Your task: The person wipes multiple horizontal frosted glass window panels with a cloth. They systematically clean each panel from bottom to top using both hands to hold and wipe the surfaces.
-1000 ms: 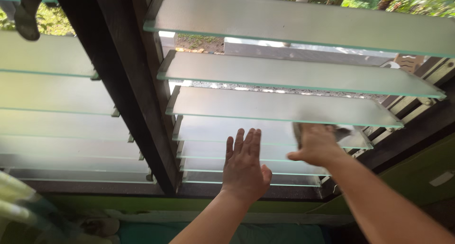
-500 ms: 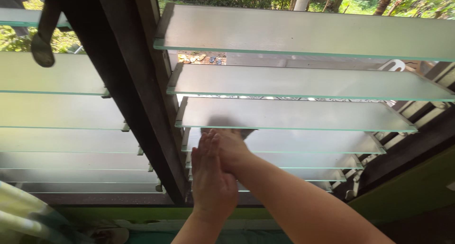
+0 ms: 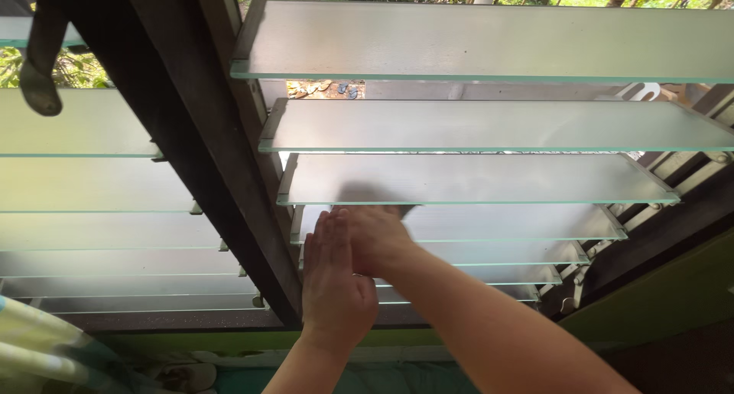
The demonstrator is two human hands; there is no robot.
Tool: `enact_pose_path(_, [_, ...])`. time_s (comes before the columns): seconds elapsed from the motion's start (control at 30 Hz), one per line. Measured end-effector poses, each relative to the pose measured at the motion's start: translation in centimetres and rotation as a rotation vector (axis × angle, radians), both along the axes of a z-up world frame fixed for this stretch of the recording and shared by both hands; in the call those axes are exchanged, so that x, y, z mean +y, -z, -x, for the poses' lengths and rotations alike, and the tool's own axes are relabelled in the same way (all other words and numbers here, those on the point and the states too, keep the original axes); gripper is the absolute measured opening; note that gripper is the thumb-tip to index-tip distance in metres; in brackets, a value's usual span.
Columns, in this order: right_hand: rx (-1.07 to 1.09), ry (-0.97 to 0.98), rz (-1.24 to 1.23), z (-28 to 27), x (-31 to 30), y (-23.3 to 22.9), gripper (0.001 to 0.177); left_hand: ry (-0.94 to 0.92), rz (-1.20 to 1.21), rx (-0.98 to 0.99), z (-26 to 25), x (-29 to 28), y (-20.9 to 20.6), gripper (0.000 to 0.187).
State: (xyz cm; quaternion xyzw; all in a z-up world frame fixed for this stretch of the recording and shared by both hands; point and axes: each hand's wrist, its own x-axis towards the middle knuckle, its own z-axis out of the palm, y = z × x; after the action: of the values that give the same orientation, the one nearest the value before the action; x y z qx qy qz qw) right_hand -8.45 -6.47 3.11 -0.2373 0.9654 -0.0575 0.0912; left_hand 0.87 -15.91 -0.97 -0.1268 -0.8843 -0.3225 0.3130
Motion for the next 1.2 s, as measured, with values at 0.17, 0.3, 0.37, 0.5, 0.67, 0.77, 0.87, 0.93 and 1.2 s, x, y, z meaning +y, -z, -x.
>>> enact_pose_path(0.17, [0.075, 0.216, -0.051, 0.0, 8.8, -0.6, 0.078, -0.002, 0.156, -0.086, 1.5, 1.9, -0.2, 0.087])
enact_pose_path(0.3, [0.116, 0.305, -0.128, 0.6, 16.6, 0.2, 0.065, 0.026, 0.171, -0.157, 2.1, 3.7, -0.3, 0.086])
enact_pose_path(0.37, [0.134, 0.341, -0.162, 0.9, 20.2, 0.7, 0.055, 0.046, 0.182, -0.193, 2.3, 4.6, -0.5, 0.085])
enact_pose_path(0.5, [0.176, 0.406, -0.203, 0.9, 26.2, 1.0, 0.049, 0.088, 0.237, -0.278, 2.6, 6.4, -1.1, 0.085])
enact_pose_path(0.67, [0.215, 0.528, -0.260, 0.1, 31.2, 1.2, 0.068, 0.108, 0.403, -0.423, 2.7, 8.1, -1.9, 0.085])
enact_pose_path(0.77, [0.327, 0.506, -0.278, -0.9, 33.3, 2.0, 0.044, 0.091, 0.454, -0.477, 2.5, 8.5, -2.3, 0.083])
enact_pose_path(0.87, [0.618, 0.370, -0.121, -2.1, 34.3, 3.3, 0.046, 0.077, 0.477, -0.489, 2.3, 8.5, -2.3, 0.082])
enact_pose_path(0.93, [0.764, 0.295, -0.067, -3.0, 34.7, 4.1, 0.044, 0.068, 0.488, -0.475, 2.3, 8.5, -2.1, 0.081])
enact_pose_path(1.2, [0.810, 0.467, 0.354, -8.5, 34.7, 5.1, 0.046, 0.043, 0.420, -0.314, 3.0, 8.4, -1.0, 0.068])
